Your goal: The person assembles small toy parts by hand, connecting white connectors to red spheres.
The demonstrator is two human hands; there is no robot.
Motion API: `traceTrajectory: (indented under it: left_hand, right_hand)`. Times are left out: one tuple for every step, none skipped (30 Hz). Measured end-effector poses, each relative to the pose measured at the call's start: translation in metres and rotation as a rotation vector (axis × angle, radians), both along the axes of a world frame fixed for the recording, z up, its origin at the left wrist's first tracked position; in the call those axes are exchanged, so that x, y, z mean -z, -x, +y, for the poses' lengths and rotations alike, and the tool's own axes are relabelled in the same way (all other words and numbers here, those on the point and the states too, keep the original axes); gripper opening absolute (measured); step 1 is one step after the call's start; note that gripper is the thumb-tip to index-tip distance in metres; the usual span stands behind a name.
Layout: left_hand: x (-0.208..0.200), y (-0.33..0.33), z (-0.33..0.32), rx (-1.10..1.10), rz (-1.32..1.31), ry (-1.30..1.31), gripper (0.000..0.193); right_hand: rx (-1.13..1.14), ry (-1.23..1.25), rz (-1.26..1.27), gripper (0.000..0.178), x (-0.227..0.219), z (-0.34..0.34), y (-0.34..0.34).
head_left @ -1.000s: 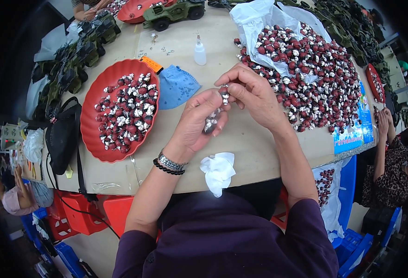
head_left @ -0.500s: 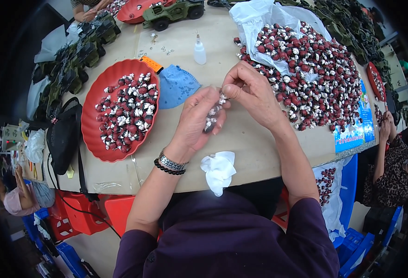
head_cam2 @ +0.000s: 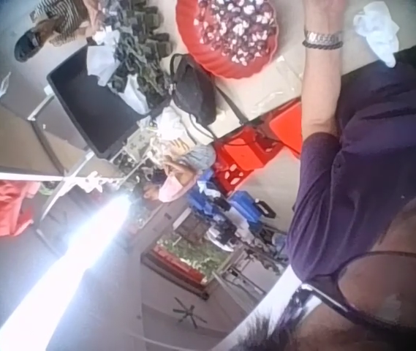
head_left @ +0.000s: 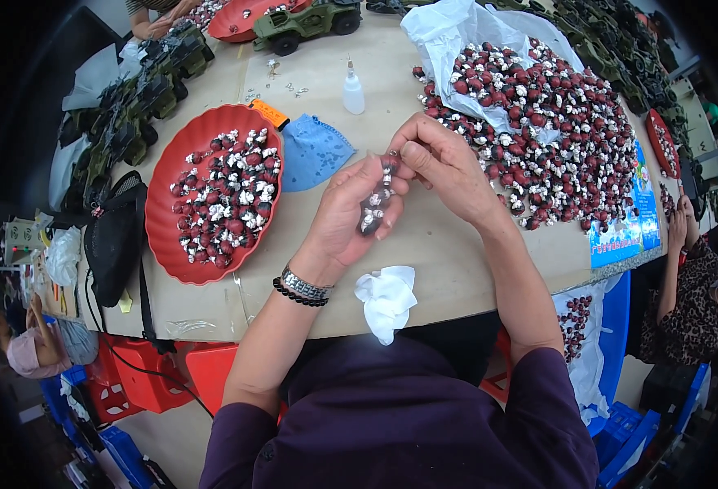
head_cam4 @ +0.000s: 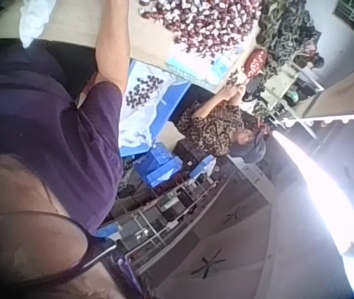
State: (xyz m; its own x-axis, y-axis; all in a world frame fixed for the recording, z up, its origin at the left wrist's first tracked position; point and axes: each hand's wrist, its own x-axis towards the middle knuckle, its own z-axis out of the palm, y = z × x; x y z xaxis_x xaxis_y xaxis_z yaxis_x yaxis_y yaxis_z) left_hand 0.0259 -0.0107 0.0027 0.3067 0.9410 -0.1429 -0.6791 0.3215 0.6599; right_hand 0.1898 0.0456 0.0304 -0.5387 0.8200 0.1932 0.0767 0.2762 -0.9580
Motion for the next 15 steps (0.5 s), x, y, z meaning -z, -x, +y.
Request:
traceTrajectory:
  left_hand:
    - [0.000, 0.000, 0.000, 0.000, -0.001, 0.000, 0.040]
    - [0.000, 0.001, 0.000, 0.007, -0.002, -0.002, 0.042]
    - [0.000, 0.001, 0.000, 0.014, -0.004, -0.004, 0.043]
    - [0.000, 0.001, -0.001, 0.014, -0.003, -0.006, 0.043]
    - [0.000, 0.001, -0.001, 0.014, 0.000, -0.007, 0.044]
    - [0.000, 0.002, -0.001, 0.014, 0.004, -0.007, 0.045]
    - [-0.001, 0.002, -0.001, 0.011, 0.005, -0.007, 0.045]
    - [-0.002, 0.001, 0.000, 0.016, 0.005, -0.002, 0.045]
    - [-0.002, 0.000, 0.000, 0.020, 0.005, 0.004, 0.045]
    - [-0.001, 0.000, 0.000, 0.023, 0.004, 0.003, 0.045]
    - [0.001, 0.001, 0.001, 0.015, -0.003, -0.001, 0.043]
    - [0.002, 0.002, 0.001, 0.007, -0.009, -0.004, 0.040]
    - [0.002, 0.003, 0.001, 0.008, -0.010, -0.003, 0.040]
    - [0.001, 0.003, 0.002, -0.015, -0.046, 0.021, 0.037]
    - [0.001, 0.003, 0.002, -0.039, -0.082, 0.045, 0.034]
  right_hand:
    - [0.009, 0.026, -0.004, 0.017, -0.001, 0.000, 0.000]
    - [0.008, 0.024, -0.003, 0.017, -0.003, 0.000, -0.001]
    - [0.082, -0.110, -0.057, 0.017, -0.004, 0.002, -0.002]
    - [0.157, -0.243, -0.111, 0.018, -0.006, 0.003, -0.004]
    - [0.154, -0.243, -0.111, 0.018, -0.008, 0.005, -0.006]
    - [0.260, -0.369, -0.144, 0.018, -0.012, 0.006, -0.009]
    - [0.366, -0.495, -0.176, 0.019, -0.016, 0.007, -0.011]
    - [0.368, -0.495, -0.178, 0.019, -0.018, 0.007, -0.015]
    - [0.448, -0.553, -0.294, 0.019, -0.021, 0.008, -0.019]
    - [0.528, -0.609, -0.411, 0.019, -0.023, 0.009, -0.023]
    - [0.556, -0.594, -0.517, 0.021, -0.027, 0.010, -0.025]
    - [0.557, -0.593, -0.518, 0.021, -0.031, 0.008, -0.026]
    - [0.547, -0.501, -0.639, 0.021, -0.037, 0.004, -0.026]
    - [0.535, -0.407, -0.757, 0.020, -0.041, 0.002, -0.026]
    - [0.536, -0.406, -0.758, 0.020, -0.039, 0.002, -0.027]
